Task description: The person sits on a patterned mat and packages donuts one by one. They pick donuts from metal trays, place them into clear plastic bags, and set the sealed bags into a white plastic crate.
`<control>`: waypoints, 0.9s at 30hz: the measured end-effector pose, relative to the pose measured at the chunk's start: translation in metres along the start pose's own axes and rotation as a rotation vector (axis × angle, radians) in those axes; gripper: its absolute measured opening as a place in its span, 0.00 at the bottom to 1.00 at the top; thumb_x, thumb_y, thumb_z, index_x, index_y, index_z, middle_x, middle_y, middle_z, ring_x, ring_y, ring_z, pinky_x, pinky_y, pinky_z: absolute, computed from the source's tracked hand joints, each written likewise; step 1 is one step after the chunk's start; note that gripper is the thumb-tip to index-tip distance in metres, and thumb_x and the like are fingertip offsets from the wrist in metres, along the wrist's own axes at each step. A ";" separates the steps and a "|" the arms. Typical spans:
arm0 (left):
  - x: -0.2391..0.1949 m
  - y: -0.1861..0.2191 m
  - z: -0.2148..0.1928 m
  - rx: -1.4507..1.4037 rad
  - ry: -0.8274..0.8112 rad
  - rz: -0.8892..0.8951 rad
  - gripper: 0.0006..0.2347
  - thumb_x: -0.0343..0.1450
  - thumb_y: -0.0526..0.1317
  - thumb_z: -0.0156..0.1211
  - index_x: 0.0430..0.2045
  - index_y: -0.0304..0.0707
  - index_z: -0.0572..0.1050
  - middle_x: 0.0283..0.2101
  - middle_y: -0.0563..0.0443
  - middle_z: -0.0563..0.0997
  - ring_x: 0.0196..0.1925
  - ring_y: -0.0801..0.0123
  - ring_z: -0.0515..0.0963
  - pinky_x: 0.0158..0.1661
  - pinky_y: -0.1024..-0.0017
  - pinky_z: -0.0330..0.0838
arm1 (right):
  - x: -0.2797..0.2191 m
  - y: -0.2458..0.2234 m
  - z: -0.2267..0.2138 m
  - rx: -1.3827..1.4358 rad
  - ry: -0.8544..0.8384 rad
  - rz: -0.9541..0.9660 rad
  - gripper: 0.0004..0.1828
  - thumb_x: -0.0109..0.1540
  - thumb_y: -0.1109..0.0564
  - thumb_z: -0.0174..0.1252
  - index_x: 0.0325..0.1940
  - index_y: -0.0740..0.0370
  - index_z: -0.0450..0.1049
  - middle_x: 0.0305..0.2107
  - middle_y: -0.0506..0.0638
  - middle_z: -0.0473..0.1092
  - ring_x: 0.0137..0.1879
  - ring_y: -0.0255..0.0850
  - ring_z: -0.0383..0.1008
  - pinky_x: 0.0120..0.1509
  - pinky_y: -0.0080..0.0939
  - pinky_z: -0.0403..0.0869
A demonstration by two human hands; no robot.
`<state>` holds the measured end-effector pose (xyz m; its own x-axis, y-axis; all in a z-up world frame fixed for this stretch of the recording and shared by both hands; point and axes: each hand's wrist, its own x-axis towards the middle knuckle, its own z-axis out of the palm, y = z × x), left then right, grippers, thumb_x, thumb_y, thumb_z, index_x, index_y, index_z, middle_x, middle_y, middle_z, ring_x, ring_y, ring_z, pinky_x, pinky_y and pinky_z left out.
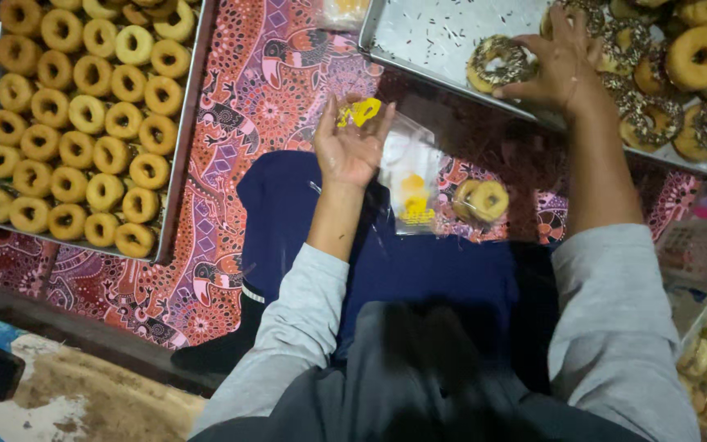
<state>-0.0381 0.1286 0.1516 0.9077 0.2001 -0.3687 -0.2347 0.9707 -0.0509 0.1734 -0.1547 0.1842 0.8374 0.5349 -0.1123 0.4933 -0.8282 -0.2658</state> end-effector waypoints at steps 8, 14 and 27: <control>0.015 0.013 -0.011 -0.209 0.099 0.016 0.18 0.71 0.50 0.61 0.37 0.28 0.77 0.41 0.32 0.79 0.49 0.46 0.78 0.58 0.40 0.68 | -0.105 -0.112 -0.021 1.005 0.172 0.158 0.40 0.56 0.50 0.72 0.71 0.57 0.65 0.64 0.54 0.69 0.68 0.51 0.73 0.69 0.58 0.70; -0.005 -0.023 -0.002 -0.118 -0.265 0.071 0.20 0.77 0.52 0.56 0.47 0.30 0.73 0.49 0.32 0.77 0.55 0.46 0.78 0.67 0.41 0.66 | -0.160 -0.205 0.007 1.087 0.364 -0.093 0.35 0.55 0.66 0.70 0.67 0.61 0.73 0.56 0.53 0.69 0.65 0.45 0.71 0.72 0.40 0.71; -0.015 -0.034 -0.004 0.159 -0.202 0.382 0.08 0.78 0.35 0.51 0.48 0.31 0.72 0.48 0.34 0.78 0.51 0.49 0.80 0.59 0.48 0.76 | -0.188 -0.235 0.037 0.705 0.776 -0.101 0.33 0.51 0.67 0.77 0.60 0.61 0.77 0.49 0.53 0.67 0.59 0.46 0.72 0.67 0.43 0.73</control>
<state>-0.0453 0.0919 0.1549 0.8198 0.5543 -0.1439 -0.5240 0.8274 0.2022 -0.1083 -0.0544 0.2320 0.8438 0.1355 0.5192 0.5294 -0.3682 -0.7643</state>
